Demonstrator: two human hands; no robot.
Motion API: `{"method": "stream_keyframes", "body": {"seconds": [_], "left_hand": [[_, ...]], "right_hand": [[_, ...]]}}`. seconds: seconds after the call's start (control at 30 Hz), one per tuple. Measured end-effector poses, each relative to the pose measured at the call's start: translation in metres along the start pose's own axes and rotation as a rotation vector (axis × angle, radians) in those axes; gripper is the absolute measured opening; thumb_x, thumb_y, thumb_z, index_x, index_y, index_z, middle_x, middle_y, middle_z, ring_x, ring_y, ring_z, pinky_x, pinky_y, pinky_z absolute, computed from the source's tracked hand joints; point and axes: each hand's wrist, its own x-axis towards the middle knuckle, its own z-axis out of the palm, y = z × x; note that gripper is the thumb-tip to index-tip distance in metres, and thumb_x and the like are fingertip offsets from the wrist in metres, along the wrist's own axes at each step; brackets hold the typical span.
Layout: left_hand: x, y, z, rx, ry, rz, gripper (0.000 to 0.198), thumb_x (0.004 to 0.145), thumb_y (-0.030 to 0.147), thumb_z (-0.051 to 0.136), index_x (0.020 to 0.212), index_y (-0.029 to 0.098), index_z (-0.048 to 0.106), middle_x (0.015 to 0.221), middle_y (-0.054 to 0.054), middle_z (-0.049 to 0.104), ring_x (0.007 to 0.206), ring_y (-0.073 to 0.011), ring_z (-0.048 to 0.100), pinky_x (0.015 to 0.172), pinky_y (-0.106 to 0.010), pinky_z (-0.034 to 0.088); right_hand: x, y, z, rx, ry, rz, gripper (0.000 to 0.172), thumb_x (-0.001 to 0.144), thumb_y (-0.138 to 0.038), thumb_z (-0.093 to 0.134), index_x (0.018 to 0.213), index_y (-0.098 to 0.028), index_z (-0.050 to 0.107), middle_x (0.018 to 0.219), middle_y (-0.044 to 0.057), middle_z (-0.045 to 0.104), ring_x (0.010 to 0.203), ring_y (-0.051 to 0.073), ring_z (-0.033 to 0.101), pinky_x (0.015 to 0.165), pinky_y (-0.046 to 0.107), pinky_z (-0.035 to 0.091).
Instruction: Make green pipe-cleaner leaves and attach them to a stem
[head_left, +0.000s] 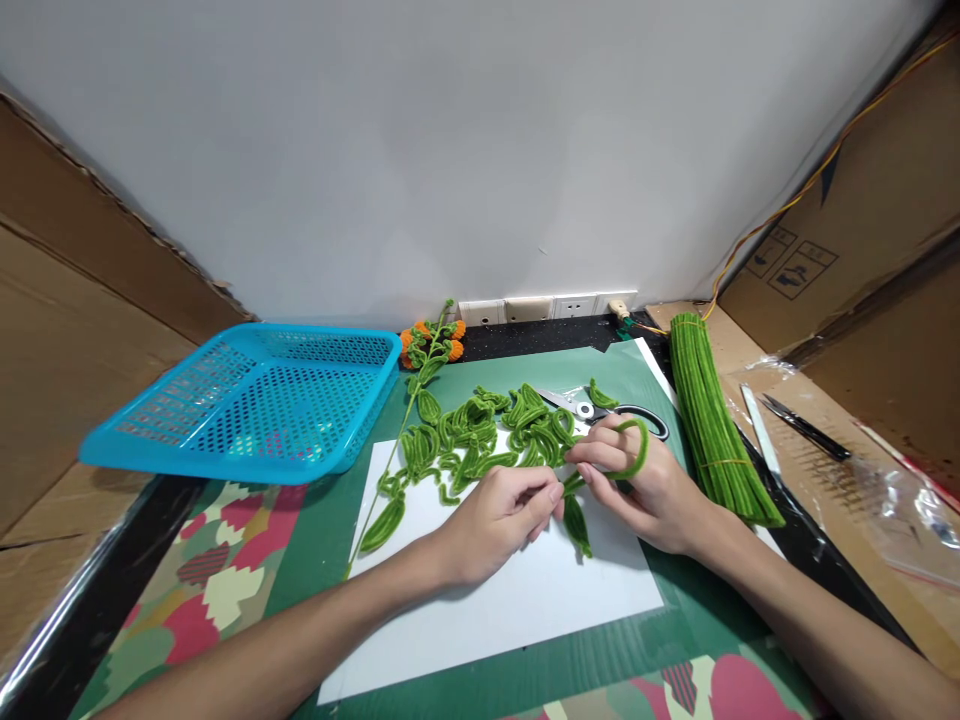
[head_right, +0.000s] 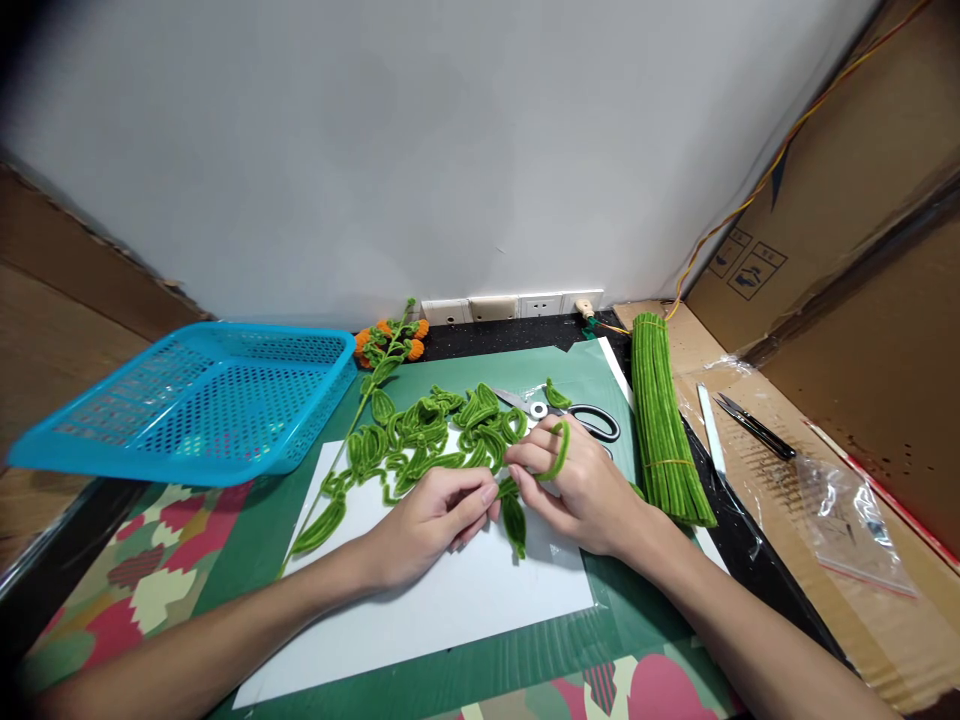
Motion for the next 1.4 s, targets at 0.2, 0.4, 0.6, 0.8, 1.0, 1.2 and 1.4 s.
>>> {"method": "stream_keyframes", "body": {"seconds": [0.2,0.4,0.6,0.8,1.0,1.2,1.4], "left_hand": [[-0.0002,0.0021,0.0002,0.016,-0.003,-0.009,0.047,0.111,0.051,0.048,0.085,0.016,0.065,0.062,0.004,0.053,0.058,-0.0097,0.047,0.058,-0.024,0.035],[-0.0003,0.0038,0.0000,0.019,-0.005,-0.017,0.046,0.111,0.050,0.049,0.085,0.016,0.065,0.062,0.004,0.053,0.058,-0.0098,0.047,0.059,-0.024,0.035],[-0.0006,0.0040,-0.0004,0.032,-0.014,-0.018,0.047,0.111,0.051,0.048,0.085,0.016,0.065,0.063,0.004,0.054,0.060,-0.0106,0.048,0.060,-0.024,0.036],[-0.0006,0.0045,-0.0004,0.055,-0.013,-0.006,0.047,0.112,0.050,0.047,0.084,0.016,0.065,0.063,0.004,0.054,0.060,-0.0104,0.048,0.061,-0.025,0.035],[-0.0008,0.0058,-0.0004,0.059,-0.017,-0.008,0.046,0.112,0.048,0.048,0.083,0.016,0.063,0.064,0.004,0.054,0.061,-0.0104,0.048,0.061,-0.025,0.035],[-0.0007,0.0058,-0.0011,0.066,-0.025,0.001,0.045,0.112,0.048,0.047,0.085,0.016,0.064,0.065,0.004,0.054,0.061,-0.0107,0.049,0.062,-0.025,0.036],[-0.0008,0.0055,-0.0013,0.074,-0.030,-0.005,0.046,0.112,0.049,0.048,0.084,0.016,0.063,0.065,0.004,0.054,0.062,-0.0108,0.048,0.062,-0.025,0.035]], "right_hand": [[0.0013,-0.0008,-0.0007,-0.006,-0.012,-0.005,0.016,0.105,-0.011,0.054,0.113,-0.020,0.064,0.101,0.005,0.076,0.090,0.022,0.064,0.092,0.043,0.049],[0.0023,0.0001,-0.0001,-0.022,-0.009,-0.026,0.017,0.105,-0.011,0.053,0.113,-0.021,0.065,0.097,0.005,0.076,0.086,0.022,0.064,0.089,0.043,0.050],[0.0012,0.0008,-0.0001,-0.039,-0.012,-0.027,0.016,0.106,-0.012,0.053,0.112,-0.020,0.066,0.097,0.006,0.076,0.089,0.023,0.064,0.087,0.043,0.051],[0.0010,0.0002,-0.0007,-0.042,-0.017,-0.018,0.018,0.105,-0.013,0.053,0.111,-0.021,0.067,0.096,0.006,0.075,0.091,0.024,0.064,0.088,0.044,0.051],[0.0003,0.0020,0.0009,-0.042,-0.022,-0.011,0.015,0.105,-0.013,0.055,0.111,-0.020,0.066,0.098,0.006,0.075,0.096,0.025,0.062,0.092,0.045,0.049],[0.0005,0.0031,0.0012,-0.065,-0.049,0.013,0.014,0.106,-0.015,0.055,0.111,-0.020,0.067,0.103,0.006,0.076,0.100,0.026,0.061,0.096,0.047,0.048],[0.0009,0.0024,0.0003,-0.061,-0.057,0.021,0.016,0.107,-0.016,0.053,0.109,-0.021,0.068,0.103,0.007,0.077,0.100,0.026,0.063,0.093,0.047,0.049]]}}
